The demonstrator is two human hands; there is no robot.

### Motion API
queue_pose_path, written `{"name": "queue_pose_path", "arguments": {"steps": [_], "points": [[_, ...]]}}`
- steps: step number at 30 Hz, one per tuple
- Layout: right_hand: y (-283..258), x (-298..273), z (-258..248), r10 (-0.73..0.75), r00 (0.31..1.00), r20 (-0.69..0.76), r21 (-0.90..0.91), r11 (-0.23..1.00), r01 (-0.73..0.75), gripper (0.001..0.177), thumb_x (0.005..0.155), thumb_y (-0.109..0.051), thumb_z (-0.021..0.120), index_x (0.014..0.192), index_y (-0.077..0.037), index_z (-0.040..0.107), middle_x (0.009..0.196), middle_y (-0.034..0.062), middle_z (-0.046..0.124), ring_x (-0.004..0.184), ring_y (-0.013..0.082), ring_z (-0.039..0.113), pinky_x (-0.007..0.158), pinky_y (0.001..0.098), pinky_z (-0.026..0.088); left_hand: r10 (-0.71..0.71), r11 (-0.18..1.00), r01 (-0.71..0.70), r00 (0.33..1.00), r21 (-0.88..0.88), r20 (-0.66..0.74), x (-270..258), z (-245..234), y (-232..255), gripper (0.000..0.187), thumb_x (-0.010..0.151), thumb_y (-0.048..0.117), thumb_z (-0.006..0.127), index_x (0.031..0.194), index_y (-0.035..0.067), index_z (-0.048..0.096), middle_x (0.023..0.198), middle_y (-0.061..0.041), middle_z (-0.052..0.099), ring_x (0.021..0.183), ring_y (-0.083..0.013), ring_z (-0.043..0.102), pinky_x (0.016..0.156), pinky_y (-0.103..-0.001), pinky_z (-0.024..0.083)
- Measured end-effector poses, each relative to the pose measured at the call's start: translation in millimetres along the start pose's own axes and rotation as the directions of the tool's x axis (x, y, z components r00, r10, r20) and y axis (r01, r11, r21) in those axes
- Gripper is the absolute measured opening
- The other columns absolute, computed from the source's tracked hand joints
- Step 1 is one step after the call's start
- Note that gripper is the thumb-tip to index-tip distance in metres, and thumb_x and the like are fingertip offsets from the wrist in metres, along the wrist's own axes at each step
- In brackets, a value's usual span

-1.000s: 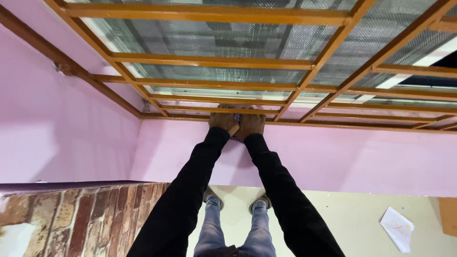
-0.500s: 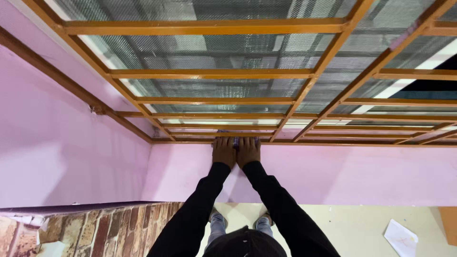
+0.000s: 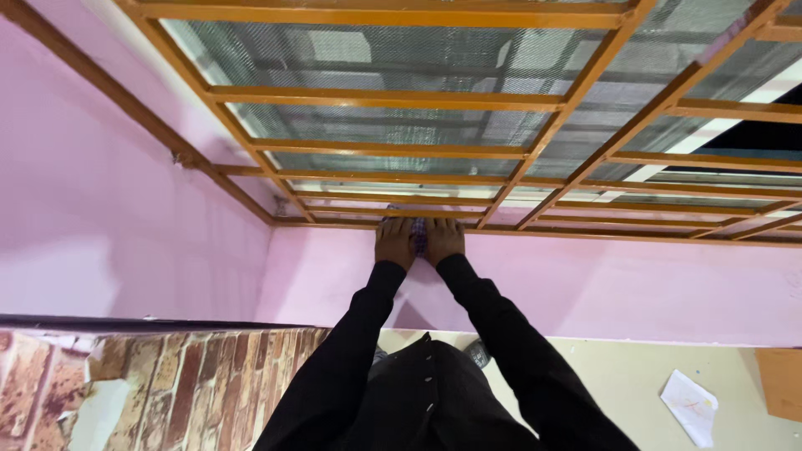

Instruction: The person wipes the metal bars of a window grate and the adjacent frame with a checkered cloth.

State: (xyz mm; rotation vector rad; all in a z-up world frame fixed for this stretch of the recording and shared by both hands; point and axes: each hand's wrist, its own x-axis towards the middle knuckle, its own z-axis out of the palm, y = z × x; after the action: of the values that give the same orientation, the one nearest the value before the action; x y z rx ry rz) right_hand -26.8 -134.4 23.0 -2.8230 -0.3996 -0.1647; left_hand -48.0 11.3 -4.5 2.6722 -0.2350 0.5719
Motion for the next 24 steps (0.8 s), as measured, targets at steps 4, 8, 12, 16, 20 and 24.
{"name": "queue_pose_path", "arguments": {"steps": [4,8,12,16,20,24], "points": [[-5,1,3,-0.067,0.989,-0.129,-0.124,0.991,0.051,0.065,0.082,-0.035,0.068,0.141,-0.013,0.054,0.138,0.0161,0.058,0.131,0.0386,0.05,0.103,0.0604,0.042,0.004,1.0,-0.003,1.0,-0.027,0.027,2,-2,-4,0.05,0.084,0.024,0.068,0.131,0.009,0.061,0.135,-0.014,0.062,0.128,-0.0335,0.054,0.115,-0.051,0.032],[-20,3,6,-0.018,0.998,-0.065,-0.126,0.992,0.009,0.066,0.084,-0.039,0.068,0.142,-0.013,0.054,0.138,0.0161,0.056,0.133,0.0387,0.048,0.107,0.0647,0.037,0.0,1.0,0.0,0.999,0.001,0.037,2,-12,-6,0.051,0.083,0.024,0.068,0.132,0.009,0.061,0.136,-0.013,0.062,0.13,-0.0324,0.053,0.116,-0.051,0.03],[-26,8,4,-0.001,1.0,0.015,-0.117,0.993,0.003,0.06,0.085,-0.041,0.067,0.138,-0.014,0.055,0.141,0.0134,0.054,0.136,0.0372,0.047,0.109,0.0672,0.034,0.0,1.0,0.0,1.0,-0.022,0.01,0,-20,-9,0.053,0.082,0.021,0.066,0.133,0.01,0.061,0.137,-0.011,0.062,0.131,-0.0292,0.055,0.118,-0.049,0.03],[-18,2,3,-0.009,0.997,0.073,-0.08,0.997,0.014,0.065,0.086,-0.042,0.067,0.143,-0.015,0.053,0.144,0.0139,0.053,0.138,0.0362,0.046,0.111,0.0666,0.033,-0.015,0.999,0.016,1.0,-0.037,0.004,-4,-19,-8,0.053,0.082,0.021,0.067,0.134,0.012,0.062,0.136,-0.011,0.063,0.131,-0.0294,0.054,0.118,-0.049,0.03],[-11,-5,1,-0.025,0.995,-0.098,-0.069,0.997,0.018,0.076,0.085,-0.049,0.068,0.148,-0.011,0.048,0.145,0.0174,0.051,0.139,0.0417,0.042,0.111,0.0635,0.032,-0.012,0.998,0.008,0.999,-0.06,-0.053,-5,-16,-7,0.052,0.082,0.022,0.067,0.132,0.01,0.062,0.137,-0.013,0.062,0.131,-0.0312,0.054,0.118,-0.051,0.03],[-11,-5,-1,0.081,0.997,-0.007,-0.049,0.995,-0.082,0.077,0.084,-0.049,0.068,0.149,-0.015,0.044,0.149,0.0146,0.049,0.14,0.0349,0.042,0.114,0.0626,0.026,-0.01,1.0,0.009,0.997,-0.008,-0.082,-3,-10,-3,0.052,0.084,0.025,0.068,0.133,0.011,0.061,0.136,-0.014,0.061,0.132,-0.0354,0.051,0.118,-0.054,0.029]]}}
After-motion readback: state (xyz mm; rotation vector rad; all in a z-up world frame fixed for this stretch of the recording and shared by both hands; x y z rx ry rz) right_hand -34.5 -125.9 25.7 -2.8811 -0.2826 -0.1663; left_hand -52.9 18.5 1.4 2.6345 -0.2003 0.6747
